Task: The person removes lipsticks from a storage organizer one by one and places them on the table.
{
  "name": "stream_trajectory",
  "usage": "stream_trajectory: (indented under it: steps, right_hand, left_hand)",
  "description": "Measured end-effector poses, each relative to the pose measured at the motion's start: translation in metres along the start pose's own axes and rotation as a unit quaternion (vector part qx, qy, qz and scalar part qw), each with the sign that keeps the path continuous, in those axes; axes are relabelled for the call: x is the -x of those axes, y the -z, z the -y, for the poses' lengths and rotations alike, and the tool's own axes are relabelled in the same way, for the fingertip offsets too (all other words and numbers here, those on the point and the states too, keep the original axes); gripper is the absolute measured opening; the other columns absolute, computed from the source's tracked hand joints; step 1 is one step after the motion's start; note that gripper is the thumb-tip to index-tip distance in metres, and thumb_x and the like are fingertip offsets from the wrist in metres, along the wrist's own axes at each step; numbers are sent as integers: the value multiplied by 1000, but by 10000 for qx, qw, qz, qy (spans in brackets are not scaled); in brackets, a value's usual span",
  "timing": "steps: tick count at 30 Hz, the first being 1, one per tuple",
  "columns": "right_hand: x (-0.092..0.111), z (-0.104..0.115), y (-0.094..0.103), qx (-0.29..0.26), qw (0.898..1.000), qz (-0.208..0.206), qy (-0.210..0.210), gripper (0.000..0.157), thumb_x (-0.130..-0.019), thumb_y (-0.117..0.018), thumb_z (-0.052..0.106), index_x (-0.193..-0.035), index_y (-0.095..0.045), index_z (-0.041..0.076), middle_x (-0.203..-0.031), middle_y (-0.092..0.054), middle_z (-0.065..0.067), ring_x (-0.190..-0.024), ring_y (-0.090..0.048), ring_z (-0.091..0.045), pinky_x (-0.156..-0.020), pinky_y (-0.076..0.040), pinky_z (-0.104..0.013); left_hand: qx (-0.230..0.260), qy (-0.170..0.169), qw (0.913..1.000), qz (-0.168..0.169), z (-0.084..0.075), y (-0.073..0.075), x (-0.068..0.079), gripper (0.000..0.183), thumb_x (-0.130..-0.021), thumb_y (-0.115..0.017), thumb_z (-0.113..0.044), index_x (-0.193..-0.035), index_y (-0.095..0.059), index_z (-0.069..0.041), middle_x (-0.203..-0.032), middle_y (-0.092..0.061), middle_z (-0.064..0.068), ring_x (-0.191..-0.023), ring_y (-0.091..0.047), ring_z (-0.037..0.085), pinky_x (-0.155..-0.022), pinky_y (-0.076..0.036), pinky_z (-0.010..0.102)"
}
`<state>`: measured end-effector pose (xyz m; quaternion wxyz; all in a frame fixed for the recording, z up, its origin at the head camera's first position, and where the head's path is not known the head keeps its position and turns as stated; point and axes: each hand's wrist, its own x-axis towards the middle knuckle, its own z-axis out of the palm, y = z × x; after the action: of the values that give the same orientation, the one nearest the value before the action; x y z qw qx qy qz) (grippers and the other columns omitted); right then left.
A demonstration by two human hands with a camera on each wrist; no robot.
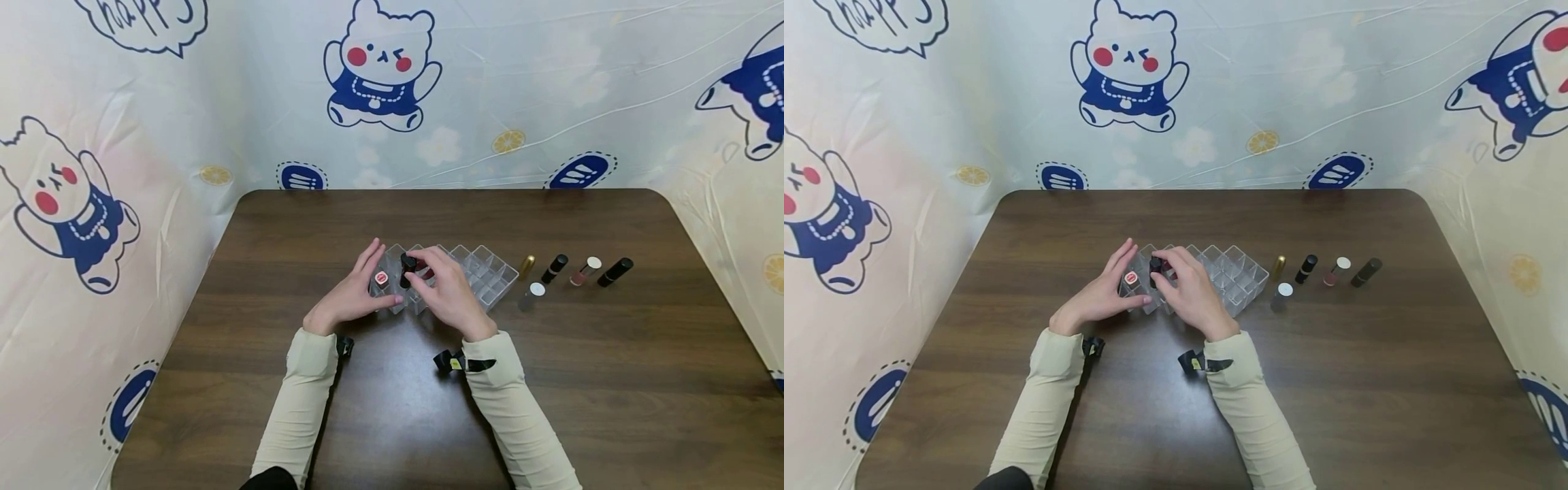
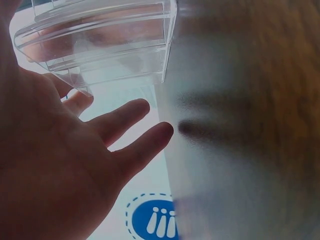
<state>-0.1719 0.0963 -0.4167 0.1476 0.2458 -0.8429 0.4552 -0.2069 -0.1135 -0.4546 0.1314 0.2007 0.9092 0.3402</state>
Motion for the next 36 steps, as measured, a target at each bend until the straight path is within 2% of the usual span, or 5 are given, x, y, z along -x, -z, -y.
stream_trajectory:
  steps: [7, 15, 22, 31, 36]
  right_hand:
    - [1, 1, 1, 73, 10000, -64, -7, 27, -83, -64, 17, -108, -59, 8, -98, -58, -1, -83, -59, -17, -71, -50, -30]
    - [3, 1, 2, 50, 9999, -95, 26, 26, -82, -65, 17, -106, -60, 8, -97, -58, -1, -82, -59, -17, -70, -50, -30]
    - [4, 1, 4, 34, 9998, -199, 59, 25, -82, -65, 17, -105, -60, 9, -94, -58, -1, -81, -58, -15, -69, -50, -30]
    - [5, -2, 7, 58, 9993, -298, 200, 24, -80, -68, 16, -101, -60, 7, -90, -57, -1, -79, -58, -16, -69, -50, -29]
    - [7, -3, 10, 114, 9988, -413, 238, 25, -78, -70, 17, -98, -59, 7, -88, -57, -1, -75, -57, -14, -67, -50, -28]
  left_hand:
    - [39, 12, 10000, -2, 0, -1, 0, 100, -66, -60, -68, -139, 3, -43, -144, 13, -28, -134, -23, 16, -99, -37, 42]
    - [32, 14, 10000, 18, 1, -2, -1, 100, -66, -60, -69, -139, 3, -44, -146, 13, -25, -133, -24, 17, -99, -37, 43]
    - [-19, 23, 10000, -30, 1, -1, 0, 100, -65, -60, -69, -139, 3, -45, -143, 15, -31, -134, -23, 16, -99, -36, 43]
    - [-88, 14, 10000, -24, 1, -1, 0, 98, -67, -58, -69, -139, 4, -44, -146, 13, -25, -135, -21, 16, -99, -36, 44]
    - [-154, 32, 9999, -29, 0, -1, 0, 99, -66, -57, -71, -139, 4, -44, -143, 15, -30, -135, -20, 15, -99, -35, 43]
